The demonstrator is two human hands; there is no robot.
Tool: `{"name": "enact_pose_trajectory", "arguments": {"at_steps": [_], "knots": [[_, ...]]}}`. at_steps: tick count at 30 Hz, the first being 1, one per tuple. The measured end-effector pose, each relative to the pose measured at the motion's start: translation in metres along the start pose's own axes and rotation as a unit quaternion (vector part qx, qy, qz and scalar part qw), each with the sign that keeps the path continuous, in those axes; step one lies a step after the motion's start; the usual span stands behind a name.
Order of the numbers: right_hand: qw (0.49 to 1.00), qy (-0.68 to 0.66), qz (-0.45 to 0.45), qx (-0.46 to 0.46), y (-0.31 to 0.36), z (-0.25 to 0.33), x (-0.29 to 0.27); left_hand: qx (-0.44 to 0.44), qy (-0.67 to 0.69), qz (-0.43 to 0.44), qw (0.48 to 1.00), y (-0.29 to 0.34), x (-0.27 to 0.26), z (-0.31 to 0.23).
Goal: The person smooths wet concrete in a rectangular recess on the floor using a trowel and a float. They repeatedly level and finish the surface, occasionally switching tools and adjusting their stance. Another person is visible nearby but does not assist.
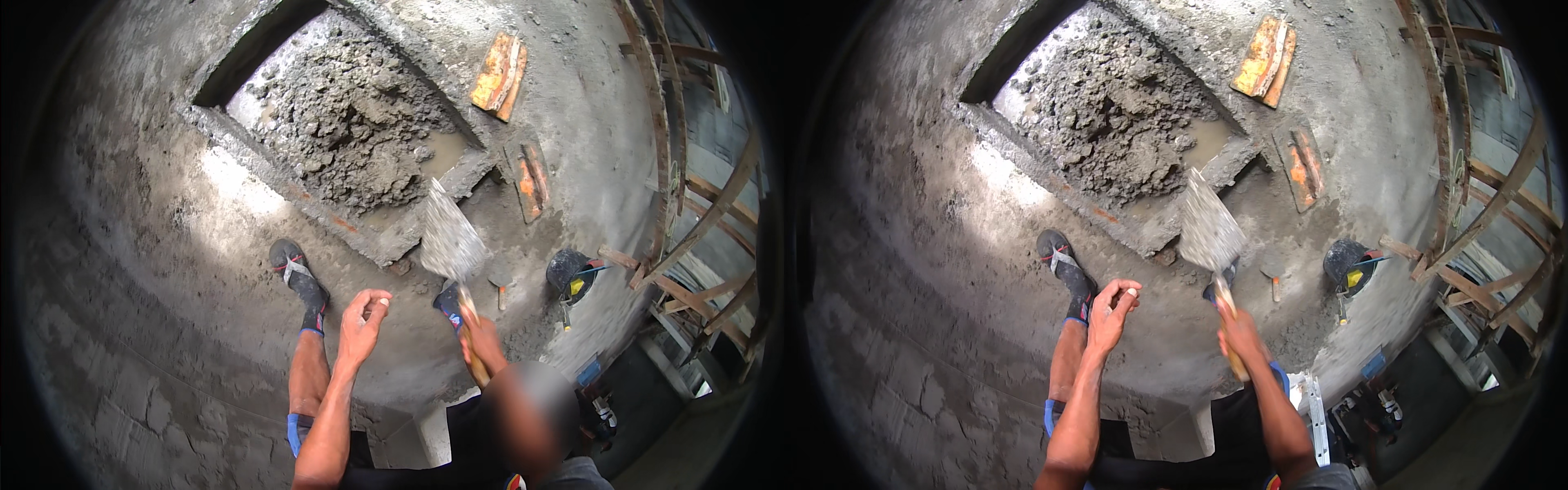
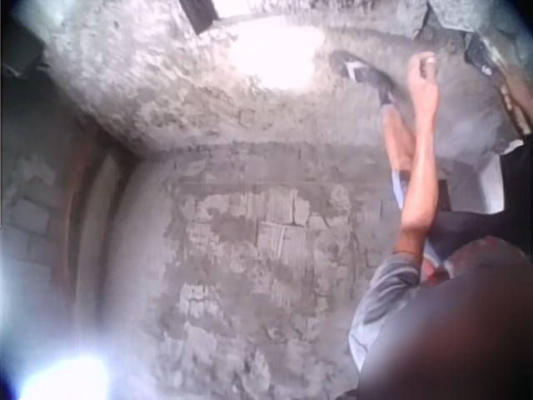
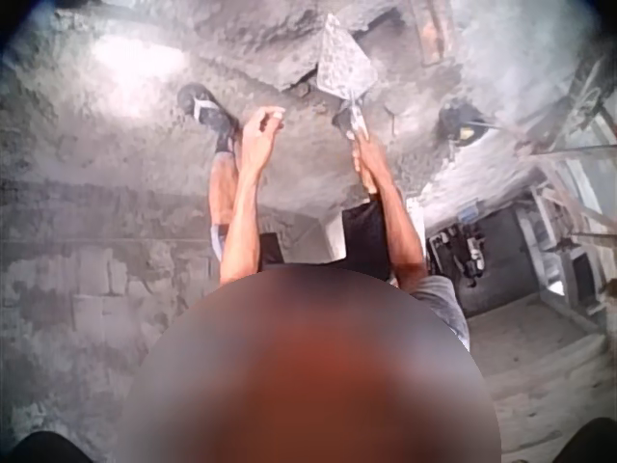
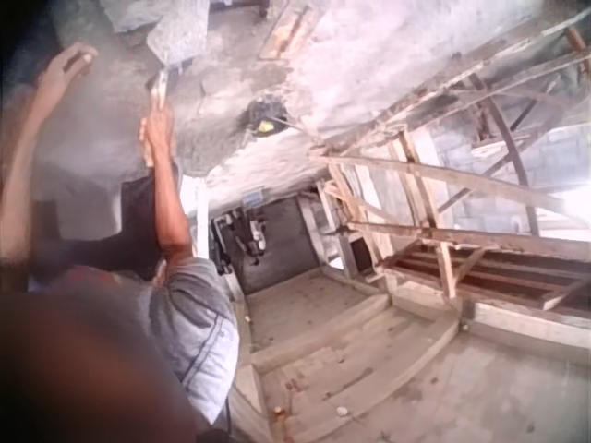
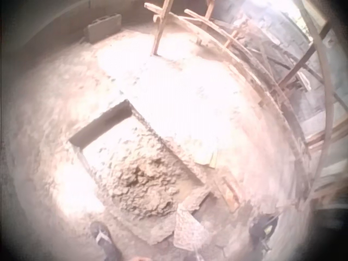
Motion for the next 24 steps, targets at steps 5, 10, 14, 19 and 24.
{"name": "enact_pose_trajectory", "arguments": {"at_steps": [5,10,14,19,24], "knots": [[0.992,0.119,0.025,-0.04,0.011,0.048,0.015,-0.007,0.01,0.004,1.0,0.001,-0.007,-0.007],[0.99,0.104,0.009,-0.094,-0.119,0.095,0.08,-0.006,0.02,-0.023,1.0,0.002,-0.019,-0.012],[0.984,0.112,-0.011,-0.14,-0.141,0.077,0.087,-0.007,0.011,-0.006,1.0,0.001,-0.015,-0.01],[0.978,0.134,-0.028,-0.155,-0.148,0.072,0.089,0.003,0.003,-0.004,1.0,0.001,-0.014,-0.008],[0.973,0.14,-0.043,-0.181,-0.145,0.073,0.087,0.003,0.01,-0.002,1.0,0.003,-0.018,-0.006]]}}
Point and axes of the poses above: each hand's wrist, its own y-axis away from the middle knuckle, its own x-axis out of the palm, z = x × y, the point moved 10 cm from there along -y, towards the middle knuckle, and after that the axes turned 5 degrees about z, right-handed, at the moved point
